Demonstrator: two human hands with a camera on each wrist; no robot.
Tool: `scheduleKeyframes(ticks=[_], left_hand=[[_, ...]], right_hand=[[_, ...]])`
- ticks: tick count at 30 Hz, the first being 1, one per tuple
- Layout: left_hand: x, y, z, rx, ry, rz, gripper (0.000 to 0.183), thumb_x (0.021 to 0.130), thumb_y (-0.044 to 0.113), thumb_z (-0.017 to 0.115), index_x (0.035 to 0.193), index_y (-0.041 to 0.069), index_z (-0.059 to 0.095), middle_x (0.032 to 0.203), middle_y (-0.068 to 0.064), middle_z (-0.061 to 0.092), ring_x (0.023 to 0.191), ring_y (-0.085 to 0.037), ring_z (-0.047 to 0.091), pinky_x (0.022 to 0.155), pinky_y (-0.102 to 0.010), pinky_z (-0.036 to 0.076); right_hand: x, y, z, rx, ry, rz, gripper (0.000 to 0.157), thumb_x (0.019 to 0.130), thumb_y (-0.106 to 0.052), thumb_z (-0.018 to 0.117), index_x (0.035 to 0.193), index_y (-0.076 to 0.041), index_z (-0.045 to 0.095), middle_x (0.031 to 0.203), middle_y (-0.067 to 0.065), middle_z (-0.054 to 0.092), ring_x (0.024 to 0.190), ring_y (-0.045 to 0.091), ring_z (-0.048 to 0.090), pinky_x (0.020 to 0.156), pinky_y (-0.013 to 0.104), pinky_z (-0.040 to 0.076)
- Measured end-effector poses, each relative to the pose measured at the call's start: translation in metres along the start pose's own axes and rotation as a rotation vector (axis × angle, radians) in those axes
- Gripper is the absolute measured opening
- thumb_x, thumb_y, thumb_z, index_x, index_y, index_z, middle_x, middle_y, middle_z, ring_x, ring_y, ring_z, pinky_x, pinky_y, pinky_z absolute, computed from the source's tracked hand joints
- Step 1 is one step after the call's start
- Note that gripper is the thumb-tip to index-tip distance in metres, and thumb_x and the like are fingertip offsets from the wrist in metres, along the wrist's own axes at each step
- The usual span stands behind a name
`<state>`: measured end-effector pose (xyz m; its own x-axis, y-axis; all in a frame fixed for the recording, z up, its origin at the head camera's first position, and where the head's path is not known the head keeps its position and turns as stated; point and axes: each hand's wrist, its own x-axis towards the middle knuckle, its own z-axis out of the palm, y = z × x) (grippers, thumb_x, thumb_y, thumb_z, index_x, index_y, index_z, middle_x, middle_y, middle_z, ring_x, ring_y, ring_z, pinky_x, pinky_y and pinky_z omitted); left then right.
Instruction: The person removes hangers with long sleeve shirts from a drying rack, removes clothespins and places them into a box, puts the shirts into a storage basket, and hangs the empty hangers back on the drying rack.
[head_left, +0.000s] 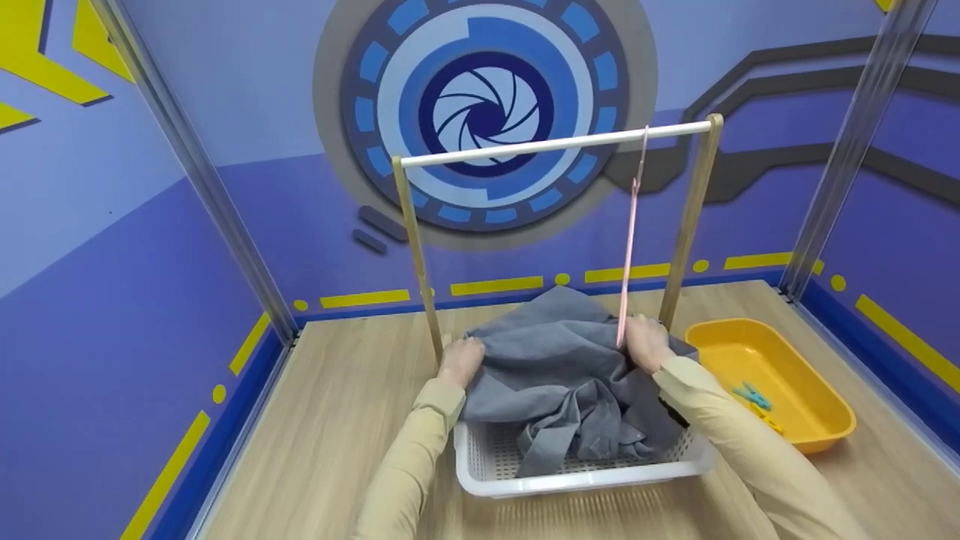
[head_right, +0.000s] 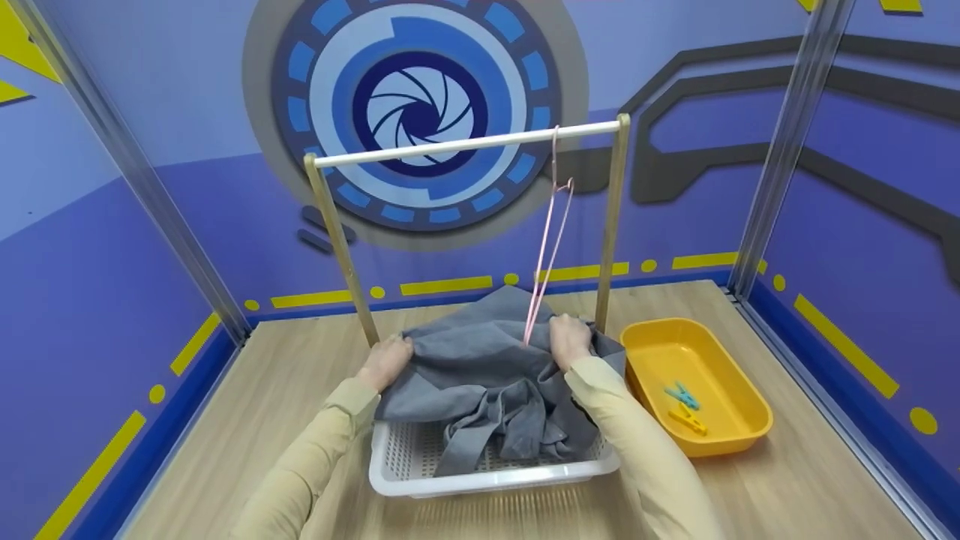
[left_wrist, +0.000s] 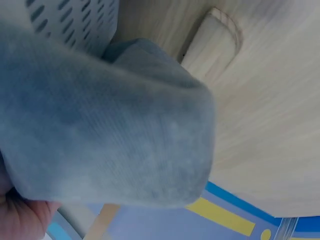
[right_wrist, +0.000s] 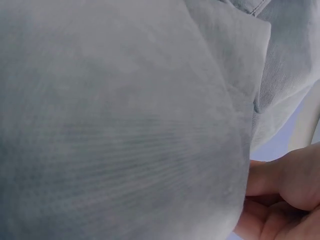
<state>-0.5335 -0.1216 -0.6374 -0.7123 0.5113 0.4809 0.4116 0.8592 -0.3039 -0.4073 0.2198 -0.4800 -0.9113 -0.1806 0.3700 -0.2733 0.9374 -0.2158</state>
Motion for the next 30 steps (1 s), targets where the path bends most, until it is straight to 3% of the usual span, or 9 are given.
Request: scheduleKeyframes(ticks=[1, 2, 5, 8, 13, 18, 24, 27, 30], left_hand=[[0.001, 0.000, 0.000, 0.010, -0.004, 0.008, 0.019, 0.082, 0.007, 0.050, 0.070, 0.010, 0.064, 0.065, -0.005, 0.057, 0.055, -0.023, 0.056, 0.043, -0.035, 0.045], [0.000, 0.004, -0.016, 0.034, 0.010, 0.017, 0.018, 0.080, 0.006, 0.051, 0.069, 0.012, 0.065, 0.066, -0.004, 0.057, 0.055, -0.022, 0.056, 0.043, -0.034, 0.045], [0.004, 0.011, -0.052, 0.085, -0.049, 0.012, 0.025, 0.084, 0.007, 0.051, 0.067, 0.017, 0.066, 0.066, -0.001, 0.059, 0.053, -0.020, 0.056, 0.045, -0.035, 0.043], [0.007, 0.020, -0.119, 0.086, -0.136, -0.028, 0.027, 0.087, 0.008, 0.051, 0.068, 0.019, 0.068, 0.067, -0.001, 0.061, 0.054, -0.020, 0.057, 0.045, -0.037, 0.043], [0.003, 0.025, -0.186, 0.016, -0.117, -0.047, 0.021, 0.082, 0.008, 0.054, 0.068, 0.014, 0.067, 0.067, -0.003, 0.060, 0.058, -0.022, 0.058, 0.046, -0.035, 0.045], [0.002, 0.023, -0.208, -0.031, -0.055, -0.034, 0.017, 0.082, 0.002, 0.054, 0.071, 0.006, 0.066, 0.067, -0.007, 0.060, 0.058, -0.023, 0.059, 0.047, -0.033, 0.047], [0.009, 0.018, -0.224, -0.111, -0.007, -0.091, 0.010, 0.084, -0.004, 0.054, 0.078, -0.001, 0.062, 0.068, -0.014, 0.060, 0.058, -0.027, 0.060, 0.046, -0.036, 0.047], [0.013, 0.018, -0.233, -0.181, 0.028, -0.119, 0.010, 0.085, -0.006, 0.052, 0.080, -0.002, 0.060, 0.069, -0.016, 0.060, 0.059, -0.029, 0.060, 0.046, -0.037, 0.047], [0.015, 0.020, -0.242, -0.231, 0.085, -0.120, 0.009, 0.085, -0.008, 0.050, 0.081, -0.003, 0.057, 0.068, -0.018, 0.060, 0.059, -0.030, 0.060, 0.046, -0.037, 0.047]], right_hand=[[0.001, 0.001, -0.001, 0.005, 0.005, 0.001, 0.019, 0.080, 0.008, 0.050, 0.063, -0.001, 0.053, 0.064, 0.019, 0.053, 0.059, 0.039, 0.056, 0.050, 0.050, 0.045], [0.001, 0.003, -0.002, 0.014, 0.010, 0.006, 0.020, 0.080, 0.008, 0.048, 0.063, 0.000, 0.054, 0.064, 0.020, 0.054, 0.060, 0.040, 0.056, 0.050, 0.051, 0.045], [0.004, 0.008, -0.007, 0.054, 0.012, 0.021, 0.024, 0.082, 0.009, 0.046, 0.061, -0.001, 0.053, 0.065, 0.021, 0.055, 0.061, 0.040, 0.057, 0.052, 0.050, 0.045], [0.005, 0.015, -0.013, 0.161, 0.025, 0.067, 0.026, 0.083, 0.008, 0.047, 0.061, -0.001, 0.059, 0.066, 0.019, 0.058, 0.062, 0.036, 0.058, 0.054, 0.048, 0.046], [0.001, 0.028, -0.022, 0.353, 0.099, 0.147, 0.023, 0.075, 0.014, 0.049, 0.078, 0.006, 0.070, 0.074, 0.019, 0.064, 0.068, 0.034, 0.059, 0.064, 0.046, 0.046], [-0.004, 0.038, -0.030, 0.454, 0.106, 0.192, 0.026, 0.074, 0.016, 0.049, 0.087, 0.007, 0.069, 0.081, 0.020, 0.064, 0.072, 0.031, 0.060, 0.063, 0.037, 0.047], [-0.004, 0.040, -0.043, 0.819, 0.007, 0.385, 0.022, 0.083, 0.013, 0.052, 0.104, 0.014, 0.060, 0.093, 0.026, 0.061, 0.063, 0.013, 0.061, 0.057, 0.023, 0.049], [-0.005, 0.037, -0.051, 0.989, 0.005, 0.489, 0.027, 0.085, 0.011, 0.053, 0.111, 0.016, 0.054, 0.088, 0.017, 0.063, 0.060, 0.008, 0.061, 0.060, 0.025, 0.050], [-0.009, 0.032, -0.057, 1.164, -0.005, 0.502, 0.034, 0.085, 0.013, 0.050, 0.118, 0.019, 0.045, 0.082, 0.006, 0.063, 0.062, 0.008, 0.062, 0.064, 0.026, 0.050]])
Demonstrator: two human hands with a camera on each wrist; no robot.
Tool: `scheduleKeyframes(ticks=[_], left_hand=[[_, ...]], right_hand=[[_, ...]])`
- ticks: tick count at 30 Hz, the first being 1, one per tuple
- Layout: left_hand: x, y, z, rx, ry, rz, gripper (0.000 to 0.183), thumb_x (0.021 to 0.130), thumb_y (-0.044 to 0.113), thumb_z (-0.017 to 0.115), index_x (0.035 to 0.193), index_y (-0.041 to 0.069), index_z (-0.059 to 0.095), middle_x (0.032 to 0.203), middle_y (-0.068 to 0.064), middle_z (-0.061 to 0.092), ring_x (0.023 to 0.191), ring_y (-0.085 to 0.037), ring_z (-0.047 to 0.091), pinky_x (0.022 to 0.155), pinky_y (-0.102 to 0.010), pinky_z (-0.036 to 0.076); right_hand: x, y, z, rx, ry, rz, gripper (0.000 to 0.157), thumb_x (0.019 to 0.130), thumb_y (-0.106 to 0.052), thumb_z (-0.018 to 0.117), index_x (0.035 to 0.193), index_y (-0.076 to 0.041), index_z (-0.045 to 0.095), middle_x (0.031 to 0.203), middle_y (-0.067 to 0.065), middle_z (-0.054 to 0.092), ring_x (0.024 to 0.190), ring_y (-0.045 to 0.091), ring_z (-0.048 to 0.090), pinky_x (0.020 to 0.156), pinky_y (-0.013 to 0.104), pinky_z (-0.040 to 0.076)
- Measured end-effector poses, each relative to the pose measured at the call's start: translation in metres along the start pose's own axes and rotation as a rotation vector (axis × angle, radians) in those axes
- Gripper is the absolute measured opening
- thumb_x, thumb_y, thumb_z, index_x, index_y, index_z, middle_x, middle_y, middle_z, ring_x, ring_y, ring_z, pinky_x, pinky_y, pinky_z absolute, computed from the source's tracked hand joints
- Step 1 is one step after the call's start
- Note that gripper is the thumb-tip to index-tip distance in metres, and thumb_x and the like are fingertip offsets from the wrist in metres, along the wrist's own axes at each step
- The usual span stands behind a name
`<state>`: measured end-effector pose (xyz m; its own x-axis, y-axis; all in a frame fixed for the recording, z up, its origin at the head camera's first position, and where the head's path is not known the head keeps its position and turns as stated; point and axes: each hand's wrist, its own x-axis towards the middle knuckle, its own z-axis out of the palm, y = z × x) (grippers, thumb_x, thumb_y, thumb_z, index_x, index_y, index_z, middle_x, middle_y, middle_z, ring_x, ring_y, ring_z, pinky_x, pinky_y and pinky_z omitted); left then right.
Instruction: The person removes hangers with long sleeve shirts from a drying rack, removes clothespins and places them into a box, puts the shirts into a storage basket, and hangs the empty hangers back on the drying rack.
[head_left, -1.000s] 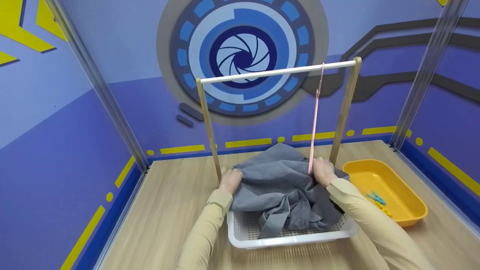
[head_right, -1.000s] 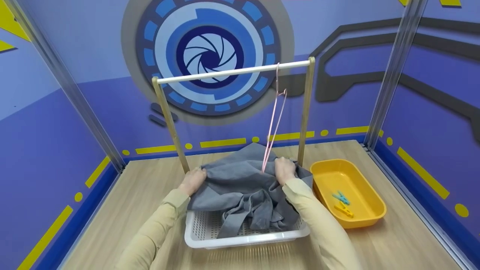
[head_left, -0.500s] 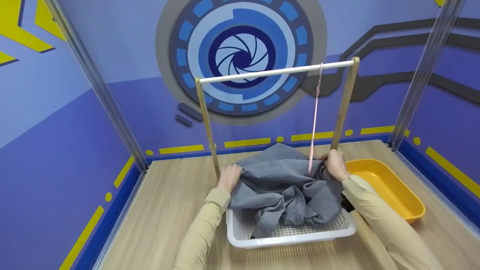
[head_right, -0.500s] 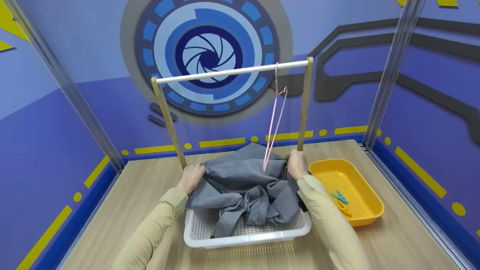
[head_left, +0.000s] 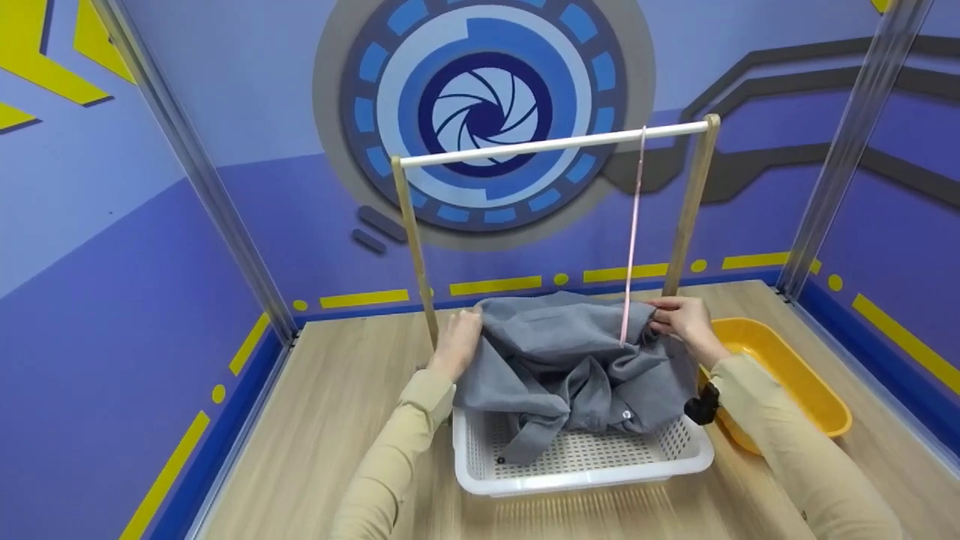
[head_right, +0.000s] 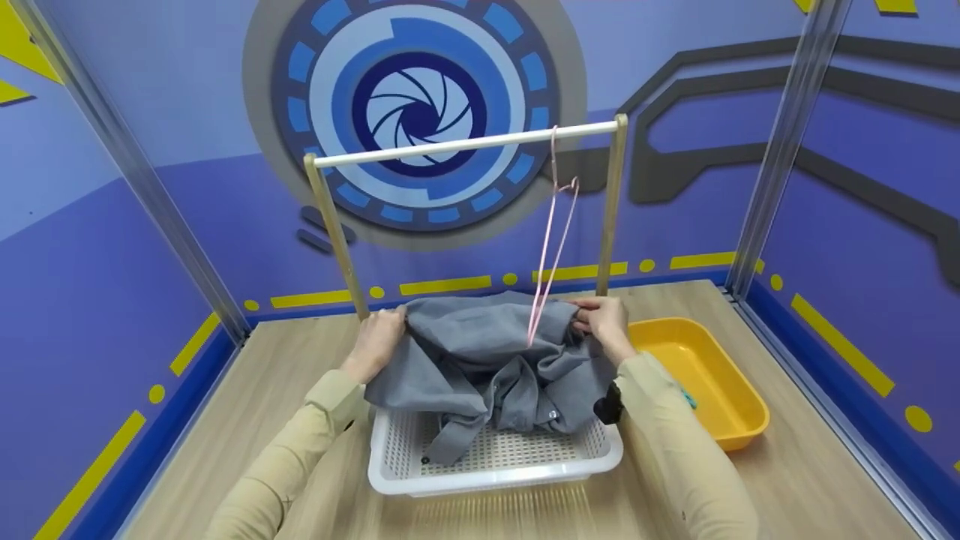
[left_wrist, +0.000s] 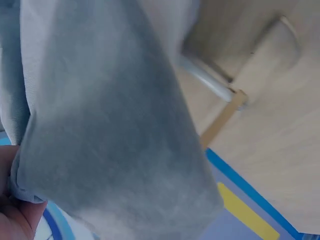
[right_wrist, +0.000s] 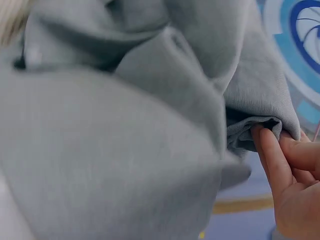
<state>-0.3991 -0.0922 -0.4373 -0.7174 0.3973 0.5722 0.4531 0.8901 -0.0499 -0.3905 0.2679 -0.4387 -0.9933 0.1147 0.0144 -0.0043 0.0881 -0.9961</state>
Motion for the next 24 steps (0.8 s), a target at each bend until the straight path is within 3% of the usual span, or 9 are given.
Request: scheduleKeyframes(ticks=[3, 6, 12, 16, 21, 24], left_hand=[[0.002, 0.006, -0.006, -0.044, 0.061, 0.020, 0.010, 0.086, -0.009, 0.048, 0.079, -0.002, 0.053, 0.066, -0.018, 0.058, 0.058, -0.030, 0.060, 0.046, -0.036, 0.046], [0.005, 0.014, -0.012, -0.072, 0.101, 0.016, 0.012, 0.087, -0.007, 0.049, 0.077, -0.001, 0.052, 0.065, -0.017, 0.057, 0.056, -0.029, 0.059, 0.045, -0.035, 0.046], [0.007, 0.036, -0.025, -0.275, 0.056, -0.072, 0.002, 0.086, 0.003, 0.057, 0.086, 0.001, 0.056, 0.074, -0.014, 0.061, 0.063, -0.027, 0.061, 0.048, -0.032, 0.047], [0.005, 0.048, -0.033, -0.440, 0.048, -0.083, 0.005, 0.086, 0.001, 0.058, 0.091, 0.001, 0.059, 0.084, -0.013, 0.063, 0.074, -0.024, 0.062, 0.055, -0.028, 0.048], [0.000, 0.055, -0.037, -0.549, 0.081, -0.075, 0.009, 0.084, -0.004, 0.058, 0.091, 0.002, 0.060, 0.086, -0.011, 0.064, 0.078, -0.020, 0.062, 0.060, -0.025, 0.047], [-0.005, 0.058, -0.038, -0.583, 0.081, -0.066, 0.009, 0.084, -0.004, 0.057, 0.091, 0.002, 0.060, 0.087, -0.010, 0.064, 0.078, -0.019, 0.061, 0.061, -0.025, 0.047]], right_hand=[[-0.007, -0.003, 0.003, 0.172, -0.063, 0.010, 0.038, 0.085, 0.015, 0.047, 0.122, 0.021, 0.039, 0.082, 0.002, 0.062, 0.068, 0.010, 0.062, 0.069, 0.028, 0.049], [-0.014, -0.004, 0.008, 0.331, -0.116, 0.046, 0.036, 0.086, 0.016, 0.045, 0.121, 0.018, 0.043, 0.084, 0.003, 0.062, 0.074, 0.013, 0.061, 0.074, 0.029, 0.047], [-0.027, -0.001, 0.019, 0.544, -0.213, 0.145, 0.033, 0.088, 0.017, 0.040, 0.116, 0.009, 0.055, 0.089, 0.006, 0.062, 0.082, 0.017, 0.061, 0.079, 0.032, 0.045], [-0.033, 0.003, 0.027, 0.624, -0.292, 0.177, 0.037, 0.089, 0.017, 0.037, 0.125, 0.014, 0.042, 0.090, 0.008, 0.063, 0.084, 0.018, 0.061, 0.082, 0.032, 0.043], [-0.037, 0.007, 0.034, 0.637, -0.359, 0.199, 0.047, 0.089, 0.018, 0.034, 0.134, 0.017, 0.018, 0.091, 0.009, 0.062, 0.085, 0.017, 0.060, 0.083, 0.032, 0.043], [-0.039, 0.008, 0.036, 0.648, -0.385, 0.223, 0.039, 0.090, 0.017, 0.033, 0.129, 0.016, 0.032, 0.091, 0.010, 0.062, 0.086, 0.017, 0.060, 0.082, 0.031, 0.043]])
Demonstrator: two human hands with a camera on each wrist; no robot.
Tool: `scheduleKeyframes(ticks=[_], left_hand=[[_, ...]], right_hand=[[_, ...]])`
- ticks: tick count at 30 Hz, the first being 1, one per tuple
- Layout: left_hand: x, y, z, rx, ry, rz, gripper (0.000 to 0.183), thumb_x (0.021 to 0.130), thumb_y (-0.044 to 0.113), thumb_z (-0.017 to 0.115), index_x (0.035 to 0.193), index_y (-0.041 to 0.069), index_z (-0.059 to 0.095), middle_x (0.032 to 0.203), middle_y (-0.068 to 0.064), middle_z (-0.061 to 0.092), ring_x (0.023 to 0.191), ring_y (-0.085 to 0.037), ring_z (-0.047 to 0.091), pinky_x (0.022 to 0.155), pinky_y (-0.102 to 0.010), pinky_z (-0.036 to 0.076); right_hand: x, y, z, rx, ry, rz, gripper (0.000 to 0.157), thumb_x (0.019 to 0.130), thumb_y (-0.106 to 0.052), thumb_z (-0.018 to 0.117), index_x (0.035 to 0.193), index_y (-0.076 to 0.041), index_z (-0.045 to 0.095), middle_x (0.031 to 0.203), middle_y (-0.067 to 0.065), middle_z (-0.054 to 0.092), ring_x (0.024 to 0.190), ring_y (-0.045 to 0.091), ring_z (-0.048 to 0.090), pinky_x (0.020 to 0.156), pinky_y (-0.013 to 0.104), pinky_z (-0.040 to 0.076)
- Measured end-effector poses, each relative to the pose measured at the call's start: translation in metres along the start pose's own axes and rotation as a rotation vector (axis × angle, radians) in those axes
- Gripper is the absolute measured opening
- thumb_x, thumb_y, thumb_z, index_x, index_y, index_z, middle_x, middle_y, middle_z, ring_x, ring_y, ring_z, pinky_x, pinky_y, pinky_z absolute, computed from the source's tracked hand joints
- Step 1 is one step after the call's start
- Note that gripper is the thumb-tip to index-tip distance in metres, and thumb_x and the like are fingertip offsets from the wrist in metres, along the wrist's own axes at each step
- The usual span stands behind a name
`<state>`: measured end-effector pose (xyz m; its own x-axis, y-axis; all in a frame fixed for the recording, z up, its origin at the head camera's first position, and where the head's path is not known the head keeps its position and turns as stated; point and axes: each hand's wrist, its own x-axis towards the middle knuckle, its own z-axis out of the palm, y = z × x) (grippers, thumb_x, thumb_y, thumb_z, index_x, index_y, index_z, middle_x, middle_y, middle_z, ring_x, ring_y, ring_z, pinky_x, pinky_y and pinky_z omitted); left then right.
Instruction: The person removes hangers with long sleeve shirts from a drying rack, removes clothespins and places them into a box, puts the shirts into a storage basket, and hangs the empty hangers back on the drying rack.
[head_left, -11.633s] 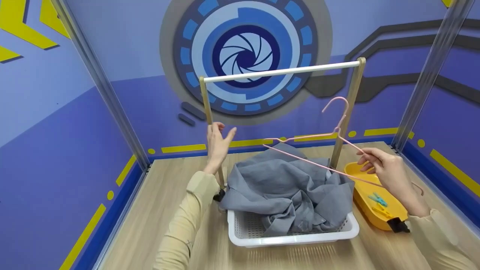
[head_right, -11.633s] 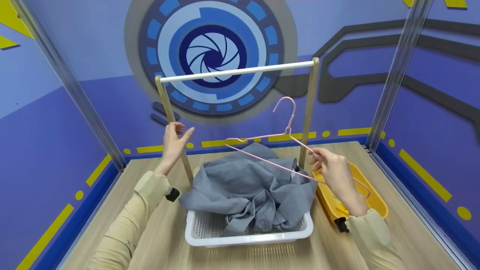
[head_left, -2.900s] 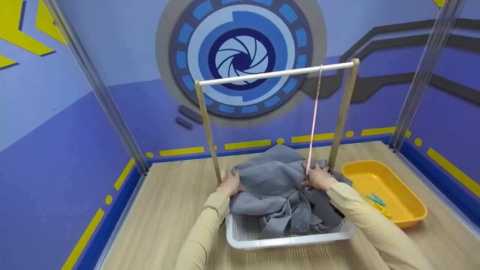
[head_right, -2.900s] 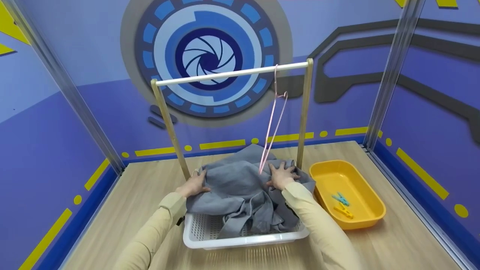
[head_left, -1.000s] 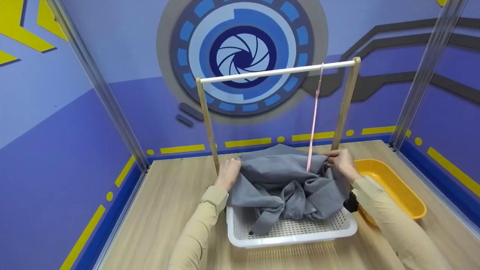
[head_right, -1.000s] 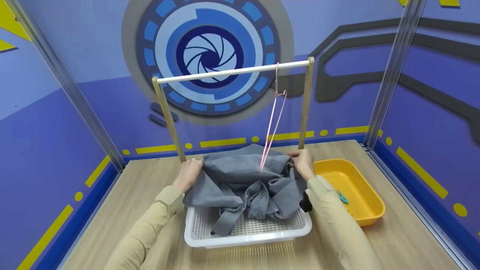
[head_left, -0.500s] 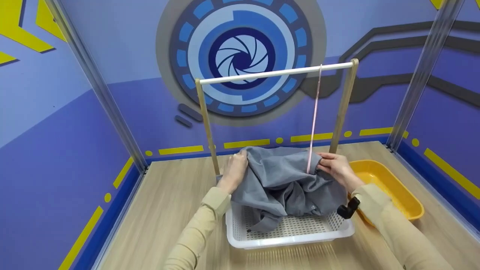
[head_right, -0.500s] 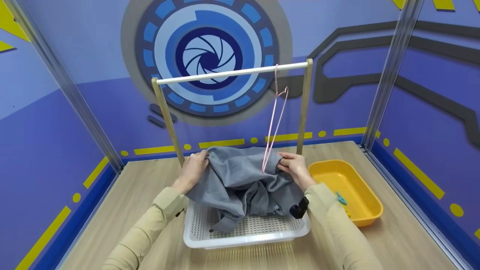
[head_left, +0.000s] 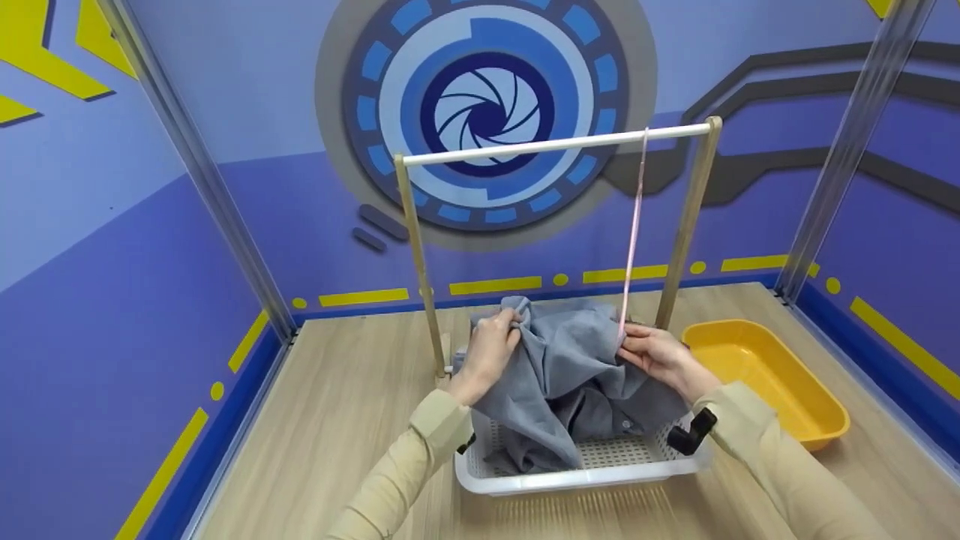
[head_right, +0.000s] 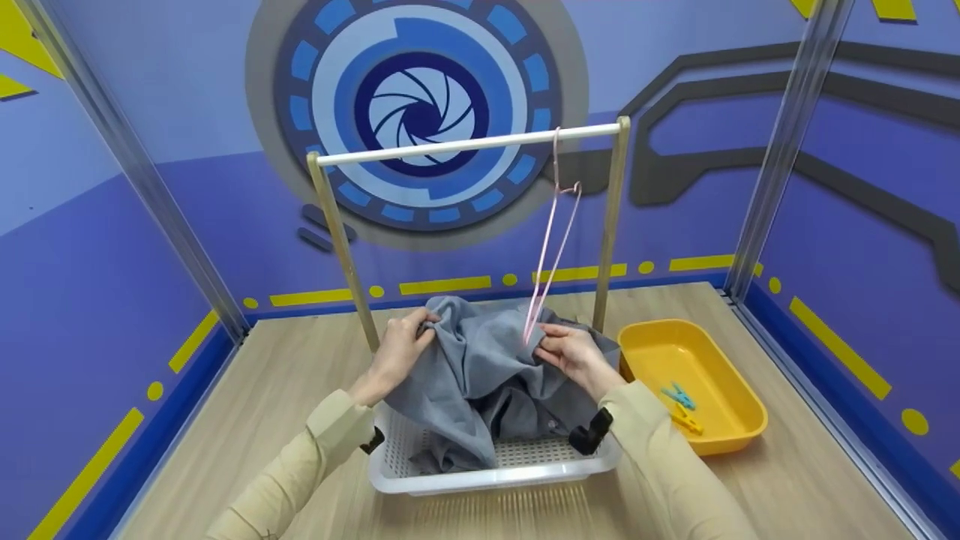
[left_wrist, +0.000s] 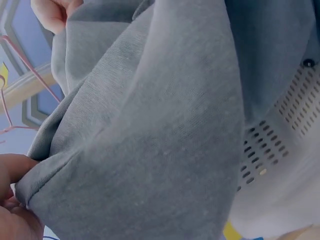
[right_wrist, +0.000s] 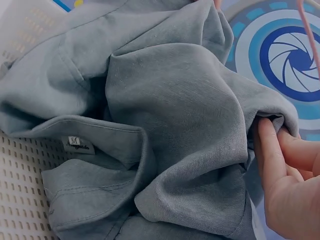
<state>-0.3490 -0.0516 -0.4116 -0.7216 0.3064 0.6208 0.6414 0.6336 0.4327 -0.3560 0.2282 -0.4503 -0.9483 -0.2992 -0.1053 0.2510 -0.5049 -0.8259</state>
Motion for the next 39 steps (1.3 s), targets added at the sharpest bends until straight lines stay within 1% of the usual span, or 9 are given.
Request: scheduleKeyframes(ticks=[3, 6, 13, 19, 24, 28, 30, 33, 39], left_hand=[[-0.006, 0.004, 0.000, 0.002, -0.011, 0.025, 0.009, 0.083, -0.003, 0.058, 0.091, 0.003, 0.061, 0.087, -0.009, 0.064, 0.079, -0.018, 0.061, 0.062, -0.025, 0.047], [-0.012, 0.008, 0.002, 0.018, -0.049, 0.084, 0.010, 0.083, -0.003, 0.059, 0.091, 0.003, 0.061, 0.088, -0.008, 0.064, 0.081, -0.019, 0.061, 0.066, -0.023, 0.047], [-0.028, 0.014, 0.012, 0.107, -0.233, 0.236, 0.012, 0.080, -0.004, 0.060, 0.088, 0.005, 0.060, 0.086, -0.003, 0.063, 0.080, -0.015, 0.061, 0.067, -0.019, 0.045], [-0.036, 0.018, 0.020, 0.239, -0.522, 0.247, 0.008, 0.083, 0.007, 0.062, 0.091, 0.010, 0.065, 0.087, 0.001, 0.064, 0.077, -0.011, 0.060, 0.063, -0.018, 0.046], [-0.041, 0.019, 0.025, 0.254, -0.824, 0.162, 0.016, 0.084, 0.021, 0.065, 0.098, 0.013, 0.067, 0.088, 0.005, 0.063, 0.077, -0.008, 0.058, 0.065, -0.020, 0.044], [-0.044, 0.019, 0.024, 0.220, -0.992, 0.079, 0.029, 0.083, 0.025, 0.067, 0.110, 0.016, 0.065, 0.096, 0.007, 0.062, 0.082, -0.006, 0.056, 0.069, -0.018, 0.042], [-0.044, 0.019, 0.023, 0.210, -1.013, 0.070, 0.031, 0.083, 0.025, 0.066, 0.113, 0.016, 0.064, 0.100, 0.007, 0.062, 0.085, -0.005, 0.056, 0.071, -0.019, 0.042], [-0.043, 0.019, 0.021, 0.189, -0.987, 0.101, 0.032, 0.085, 0.024, 0.064, 0.116, 0.016, 0.062, 0.106, 0.007, 0.061, 0.088, -0.004, 0.055, 0.072, -0.018, 0.042], [-0.039, 0.017, 0.018, 0.171, -0.797, 0.191, 0.030, 0.088, 0.023, 0.061, 0.118, 0.017, 0.061, 0.099, 0.005, 0.064, 0.074, -0.002, 0.057, 0.063, -0.019, 0.043]], right_hand=[[-0.001, 0.002, 0.002, 0.004, -0.038, 0.031, 0.033, 0.090, 0.017, 0.033, 0.112, 0.008, 0.056, 0.092, 0.011, 0.061, 0.085, 0.018, 0.060, 0.081, 0.031, 0.044], [-0.001, 0.007, 0.005, -0.038, -0.075, 0.058, 0.037, 0.090, 0.016, 0.033, 0.095, -0.002, 0.065, 0.090, 0.012, 0.061, 0.083, 0.017, 0.060, 0.079, 0.030, 0.045], [-0.001, 0.024, 0.012, -0.274, -0.122, 0.095, 0.030, 0.087, 0.015, 0.040, 0.107, 0.005, 0.060, 0.090, 0.010, 0.060, 0.081, 0.017, 0.060, 0.077, 0.031, 0.046], [-0.001, 0.038, 0.018, -0.466, -0.119, 0.162, 0.028, 0.084, 0.012, 0.048, 0.108, 0.008, 0.060, 0.091, 0.012, 0.060, 0.078, 0.018, 0.061, 0.072, 0.032, 0.048], [-0.003, 0.045, 0.022, -0.620, -0.182, 0.209, 0.029, 0.081, 0.011, 0.049, 0.108, 0.013, 0.057, 0.090, 0.014, 0.062, 0.077, 0.022, 0.061, 0.072, 0.036, 0.049], [-0.005, 0.046, 0.027, -0.768, -0.213, 0.256, 0.029, 0.080, 0.009, 0.049, 0.107, 0.012, 0.059, 0.069, 0.008, 0.057, 0.065, 0.019, 0.058, 0.069, 0.041, 0.049], [-0.007, 0.045, 0.029, -0.826, -0.220, 0.280, 0.029, 0.081, 0.007, 0.049, 0.107, 0.011, 0.060, 0.064, 0.007, 0.055, 0.062, 0.018, 0.056, 0.068, 0.043, 0.049], [-0.009, 0.044, 0.031, -0.877, -0.221, 0.306, 0.027, 0.083, 0.004, 0.050, 0.108, 0.009, 0.060, 0.067, 0.011, 0.058, 0.067, 0.023, 0.059, 0.067, 0.045, 0.049], [-0.010, 0.035, 0.031, -0.899, -0.173, 0.288, 0.022, 0.087, -0.003, 0.053, 0.105, 0.004, 0.063, 0.083, 0.013, 0.061, 0.075, 0.029, 0.059, 0.067, 0.045, 0.049]])
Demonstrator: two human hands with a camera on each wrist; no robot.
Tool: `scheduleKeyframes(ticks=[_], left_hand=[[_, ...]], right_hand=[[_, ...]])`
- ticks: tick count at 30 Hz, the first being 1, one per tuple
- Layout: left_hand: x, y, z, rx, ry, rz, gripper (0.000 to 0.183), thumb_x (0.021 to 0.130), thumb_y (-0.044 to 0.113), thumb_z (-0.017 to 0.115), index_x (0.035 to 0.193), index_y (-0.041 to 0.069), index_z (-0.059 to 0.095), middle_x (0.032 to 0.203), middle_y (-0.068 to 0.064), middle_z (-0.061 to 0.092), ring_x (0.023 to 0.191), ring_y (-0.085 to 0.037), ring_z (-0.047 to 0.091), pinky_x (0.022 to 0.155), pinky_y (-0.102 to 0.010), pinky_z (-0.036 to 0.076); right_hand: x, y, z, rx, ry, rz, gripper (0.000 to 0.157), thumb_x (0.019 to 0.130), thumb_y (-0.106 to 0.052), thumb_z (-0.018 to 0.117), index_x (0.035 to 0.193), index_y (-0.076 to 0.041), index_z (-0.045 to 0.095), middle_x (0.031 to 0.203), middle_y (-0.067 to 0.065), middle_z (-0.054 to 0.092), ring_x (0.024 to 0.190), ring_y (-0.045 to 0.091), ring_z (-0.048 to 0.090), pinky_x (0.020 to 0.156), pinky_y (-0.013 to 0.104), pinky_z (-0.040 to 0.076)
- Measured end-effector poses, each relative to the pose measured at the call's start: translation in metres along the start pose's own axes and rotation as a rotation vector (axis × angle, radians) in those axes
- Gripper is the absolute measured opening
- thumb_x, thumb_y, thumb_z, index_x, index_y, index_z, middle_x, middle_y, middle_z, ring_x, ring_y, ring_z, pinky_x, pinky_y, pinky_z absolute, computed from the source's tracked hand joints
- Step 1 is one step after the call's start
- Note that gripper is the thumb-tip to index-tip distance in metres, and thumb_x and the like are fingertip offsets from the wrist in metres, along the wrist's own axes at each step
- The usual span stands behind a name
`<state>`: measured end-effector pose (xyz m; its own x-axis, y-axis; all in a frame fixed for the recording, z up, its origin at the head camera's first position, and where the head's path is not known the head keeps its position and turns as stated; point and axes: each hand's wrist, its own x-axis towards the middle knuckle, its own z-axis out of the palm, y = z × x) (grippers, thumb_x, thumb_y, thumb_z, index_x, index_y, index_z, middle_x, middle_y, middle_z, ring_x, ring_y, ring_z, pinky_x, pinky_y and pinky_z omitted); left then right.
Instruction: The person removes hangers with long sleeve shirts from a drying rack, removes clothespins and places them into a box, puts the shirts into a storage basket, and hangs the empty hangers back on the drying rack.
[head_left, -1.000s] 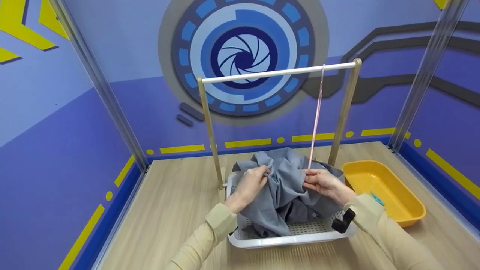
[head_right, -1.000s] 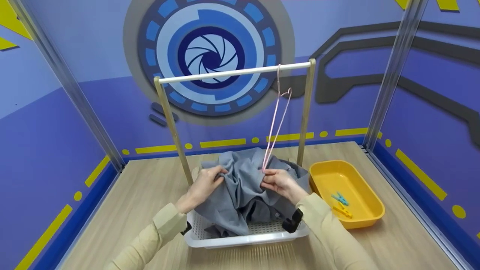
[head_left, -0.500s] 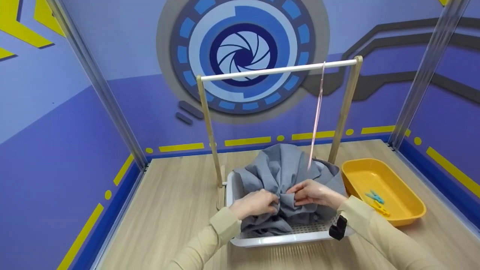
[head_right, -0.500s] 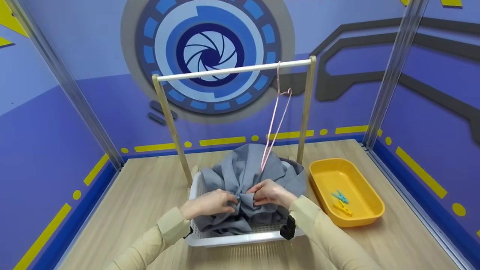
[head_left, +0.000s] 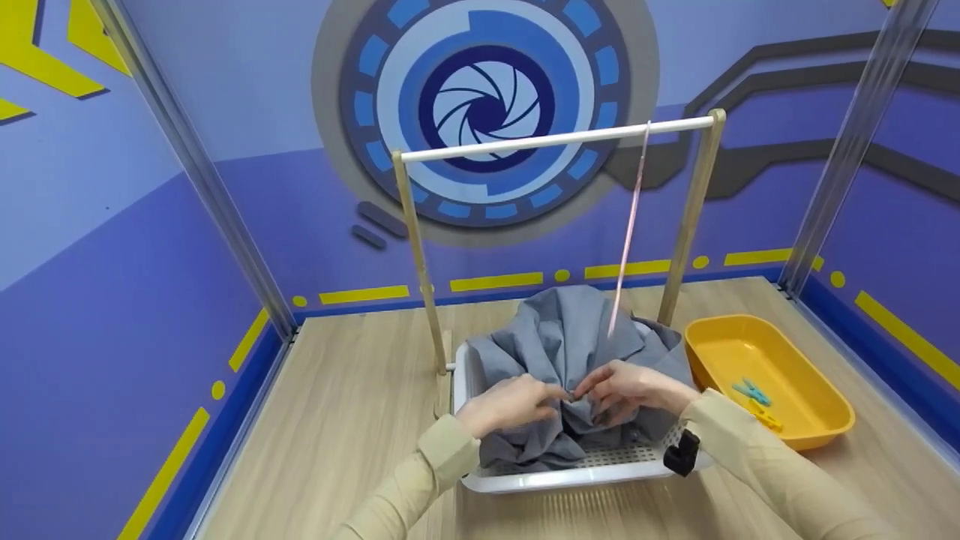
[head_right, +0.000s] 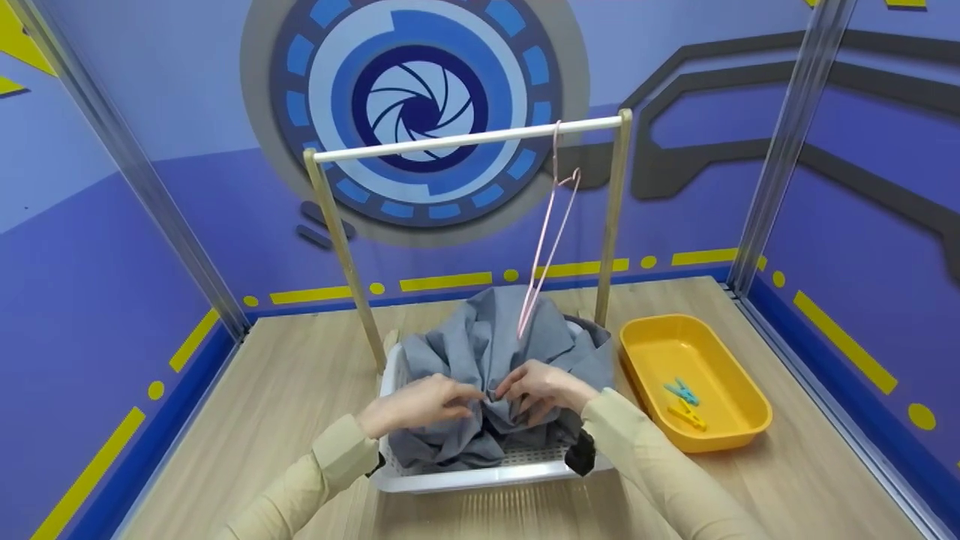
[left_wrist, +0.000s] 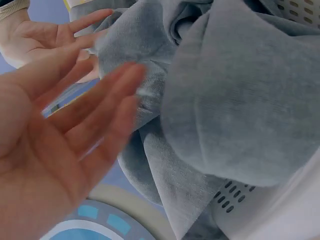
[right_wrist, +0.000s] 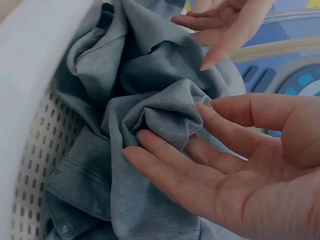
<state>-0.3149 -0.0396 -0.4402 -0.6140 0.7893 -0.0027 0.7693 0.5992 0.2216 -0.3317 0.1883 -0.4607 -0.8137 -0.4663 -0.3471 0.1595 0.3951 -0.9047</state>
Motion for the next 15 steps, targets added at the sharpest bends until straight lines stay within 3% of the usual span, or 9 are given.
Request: scheduleKeyframes(ticks=[5, 10, 12, 15], left_hand=[[0.005, -0.005, -0.005, 0.034, 0.213, -0.019, 0.017, 0.089, 0.020, 0.059, 0.103, 0.013, 0.067, 0.080, 0.005, 0.064, 0.059, -0.001, 0.053, 0.053, -0.018, 0.042], [0.009, -0.016, -0.002, 0.082, 0.462, -0.040, 0.009, 0.087, 0.018, 0.061, 0.088, 0.012, 0.068, 0.079, 0.004, 0.061, 0.067, -0.009, 0.056, 0.057, -0.020, 0.044], [0.010, -0.020, -0.001, 0.106, 0.517, -0.068, 0.011, 0.086, 0.020, 0.064, 0.090, 0.010, 0.066, 0.082, 0.000, 0.059, 0.073, -0.014, 0.056, 0.060, -0.023, 0.045], [0.014, -0.026, 0.001, 0.173, 0.511, -0.154, 0.030, 0.083, 0.031, 0.066, 0.100, 0.007, 0.062, 0.092, -0.007, 0.056, 0.080, -0.022, 0.054, 0.062, -0.028, 0.046]], right_hand=[[-0.005, -0.006, -0.015, -0.007, 0.083, -0.052, 0.025, 0.089, -0.011, 0.056, 0.107, 0.006, 0.060, 0.097, 0.016, 0.061, 0.079, 0.027, 0.059, 0.066, 0.041, 0.050], [-0.008, -0.009, -0.030, -0.136, 0.239, -0.182, 0.024, 0.090, -0.008, 0.054, 0.106, 0.010, 0.057, 0.098, 0.021, 0.059, 0.084, 0.031, 0.059, 0.067, 0.040, 0.049], [-0.006, -0.008, -0.033, -0.247, 0.327, -0.232, 0.022, 0.090, -0.006, 0.054, 0.104, 0.010, 0.058, 0.093, 0.019, 0.060, 0.080, 0.030, 0.059, 0.065, 0.039, 0.049], [0.000, -0.005, -0.037, -0.427, 0.452, -0.275, 0.019, 0.089, -0.004, 0.055, 0.103, 0.008, 0.060, 0.087, 0.015, 0.060, 0.075, 0.026, 0.057, 0.061, 0.037, 0.048]])
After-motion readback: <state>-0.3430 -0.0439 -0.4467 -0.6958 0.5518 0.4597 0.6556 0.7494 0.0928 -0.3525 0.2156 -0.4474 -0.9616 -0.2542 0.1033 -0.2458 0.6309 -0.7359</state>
